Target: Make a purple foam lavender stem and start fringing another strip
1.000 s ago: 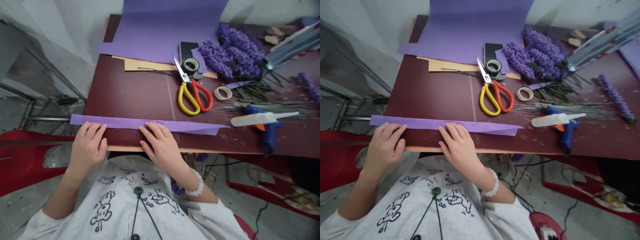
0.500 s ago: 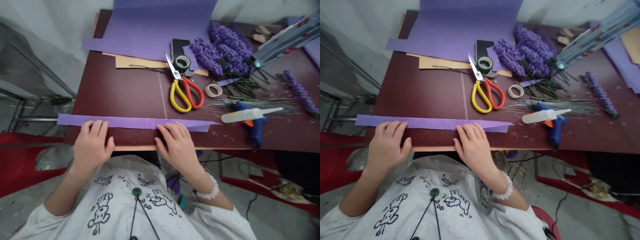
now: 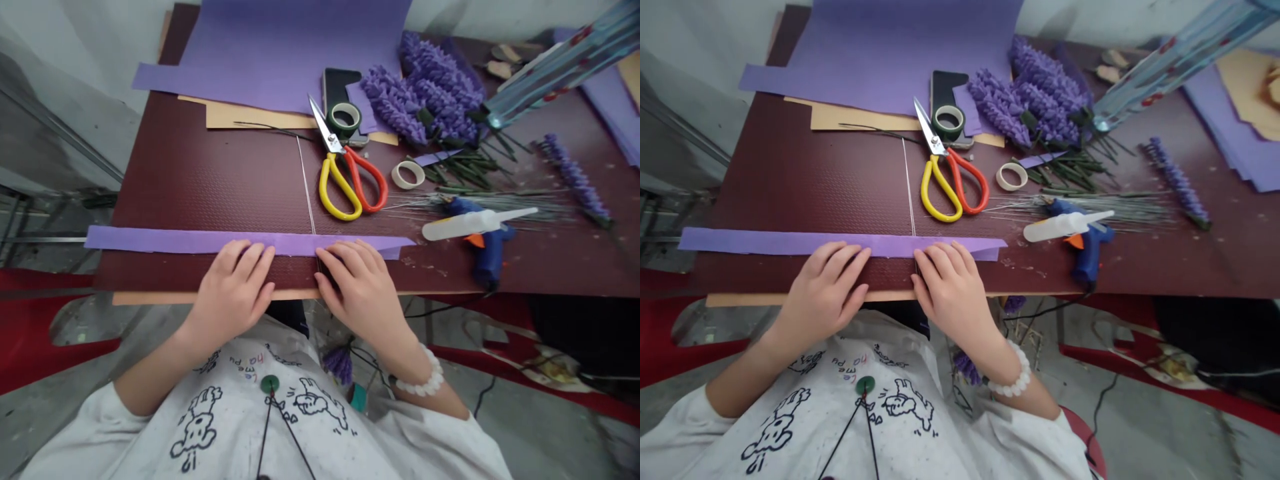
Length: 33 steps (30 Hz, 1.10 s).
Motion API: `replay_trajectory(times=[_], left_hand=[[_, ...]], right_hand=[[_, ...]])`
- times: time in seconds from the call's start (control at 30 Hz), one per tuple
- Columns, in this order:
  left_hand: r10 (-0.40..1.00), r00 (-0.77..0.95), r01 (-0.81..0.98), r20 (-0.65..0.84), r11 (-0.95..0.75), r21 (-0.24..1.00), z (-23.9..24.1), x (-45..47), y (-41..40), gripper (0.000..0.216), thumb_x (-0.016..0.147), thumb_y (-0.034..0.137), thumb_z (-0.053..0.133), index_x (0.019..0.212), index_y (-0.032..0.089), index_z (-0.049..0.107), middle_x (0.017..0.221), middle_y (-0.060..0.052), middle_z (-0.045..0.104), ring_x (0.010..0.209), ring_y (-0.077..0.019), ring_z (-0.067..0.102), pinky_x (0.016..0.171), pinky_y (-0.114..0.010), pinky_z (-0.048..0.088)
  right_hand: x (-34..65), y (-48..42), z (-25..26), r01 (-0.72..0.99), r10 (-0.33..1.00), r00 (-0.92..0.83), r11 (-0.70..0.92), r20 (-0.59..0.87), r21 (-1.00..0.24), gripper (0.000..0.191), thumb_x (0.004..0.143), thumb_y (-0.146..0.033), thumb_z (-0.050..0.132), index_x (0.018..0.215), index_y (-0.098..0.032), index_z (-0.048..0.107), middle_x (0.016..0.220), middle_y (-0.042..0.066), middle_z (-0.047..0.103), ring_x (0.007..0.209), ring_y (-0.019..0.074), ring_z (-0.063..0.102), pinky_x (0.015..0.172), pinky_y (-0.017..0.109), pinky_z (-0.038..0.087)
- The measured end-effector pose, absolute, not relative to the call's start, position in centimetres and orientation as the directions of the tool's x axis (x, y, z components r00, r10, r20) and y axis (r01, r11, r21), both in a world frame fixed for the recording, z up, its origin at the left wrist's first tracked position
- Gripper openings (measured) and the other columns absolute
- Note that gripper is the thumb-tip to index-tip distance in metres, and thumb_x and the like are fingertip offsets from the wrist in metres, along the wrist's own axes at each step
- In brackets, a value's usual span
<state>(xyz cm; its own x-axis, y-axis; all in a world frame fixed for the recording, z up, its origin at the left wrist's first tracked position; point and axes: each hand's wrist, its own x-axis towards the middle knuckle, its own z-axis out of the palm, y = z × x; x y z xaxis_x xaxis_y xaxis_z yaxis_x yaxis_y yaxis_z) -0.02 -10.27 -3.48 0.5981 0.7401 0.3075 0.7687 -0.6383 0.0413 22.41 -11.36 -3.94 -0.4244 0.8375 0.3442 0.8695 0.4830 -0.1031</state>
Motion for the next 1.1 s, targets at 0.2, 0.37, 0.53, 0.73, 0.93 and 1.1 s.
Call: replay_trajectory(times=[0.2, 0.37, 0.53, 0.73, 0.93, 1.1], left_hand=[[0.738, 0.575, 0.766, 0.353, -0.637, 0.086, -3.9, 1.6, -10.3, 0.039, 0.086, 0.02, 0.05, 0.12, 0.002, 0.058, 0.114, -0.014, 0.063, 0.109, -0.0283, 0.049, 0.097, -0.042, 0.046], [0.755, 0.553, 0.797, 0.353, -0.603, 0.043, -4.2, 2.0, -10.3, 0.044, 0.086, 0.03, 0.052, 0.121, 0.003, 0.058, 0.114, -0.015, 0.063, 0.106, -0.0305, 0.049, 0.094, -0.045, 0.046], [0.768, 0.542, 0.809, 0.341, -0.587, 0.036, -4.1, 2.5, -10.4, 0.045, 0.086, 0.034, 0.054, 0.125, 0.012, 0.058, 0.112, -0.013, 0.063, 0.103, -0.0309, 0.048, 0.089, -0.047, 0.046], [0.739, 0.569, 0.791, 0.36, -0.611, 0.004, -4.1, 3.4, -10.4, 0.038, 0.086, 0.025, 0.052, 0.117, 0.005, 0.061, 0.111, -0.013, 0.064, 0.104, -0.031, 0.049, 0.094, -0.046, 0.046], [0.78, 0.468, 0.778, 0.415, -0.587, 0.225, -4.1, 3.4, -10.1, 0.043, 0.087, 0.021, 0.047, 0.127, 0.006, 0.052, 0.111, -0.013, 0.063, 0.108, -0.0261, 0.053, 0.098, -0.042, 0.047], [0.765, 0.511, 0.811, 0.391, -0.58, 0.075, -4.3, 4.4, -10.9, 0.043, 0.084, 0.029, 0.052, 0.118, 0.005, 0.061, 0.111, -0.017, 0.062, 0.108, -0.0326, 0.051, 0.096, -0.048, 0.046]], right_hand=[[23.3, -11.3, -3.9, 0.87, 0.84, -0.417, 0.479, 0.346, -0.115, 0.03, 0.088, -0.022, 0.052, 0.112, -0.008, 0.063, 0.106, 0.015, 0.065, 0.102, 0.0249, 0.056, 0.096, 0.042, 0.045], [25.1, -11.5, -4.0, 0.878, 0.835, -0.404, 0.469, 0.374, -0.097, 0.028, 0.087, -0.021, 0.054, 0.11, -0.008, 0.063, 0.104, 0.015, 0.066, 0.098, 0.0256, 0.058, 0.093, 0.042, 0.048], [25.8, -11.5, -4.1, 0.875, 0.826, -0.408, 0.476, 0.39, -0.093, 0.027, 0.087, -0.021, 0.053, 0.111, -0.009, 0.062, 0.104, 0.014, 0.066, 0.099, 0.0256, 0.058, 0.093, 0.043, 0.048], [25.9, -11.4, -4.2, 0.867, 0.826, -0.412, 0.485, 0.383, -0.114, 0.028, 0.088, -0.021, 0.053, 0.112, -0.009, 0.062, 0.106, 0.014, 0.066, 0.1, 0.0256, 0.057, 0.093, 0.043, 0.048], [26.6, -11.5, -4.3, 0.863, 0.831, -0.405, 0.485, 0.383, -0.139, 0.029, 0.088, -0.02, 0.052, 0.113, -0.009, 0.061, 0.108, 0.014, 0.065, 0.101, 0.0251, 0.057, 0.093, 0.041, 0.049], [27.4, -11.5, -4.1, 0.867, 0.839, -0.378, 0.469, 0.392, -0.168, 0.028, 0.087, -0.017, 0.051, 0.111, -0.009, 0.062, 0.104, 0.015, 0.065, 0.098, 0.0248, 0.056, 0.089, 0.041, 0.051]])
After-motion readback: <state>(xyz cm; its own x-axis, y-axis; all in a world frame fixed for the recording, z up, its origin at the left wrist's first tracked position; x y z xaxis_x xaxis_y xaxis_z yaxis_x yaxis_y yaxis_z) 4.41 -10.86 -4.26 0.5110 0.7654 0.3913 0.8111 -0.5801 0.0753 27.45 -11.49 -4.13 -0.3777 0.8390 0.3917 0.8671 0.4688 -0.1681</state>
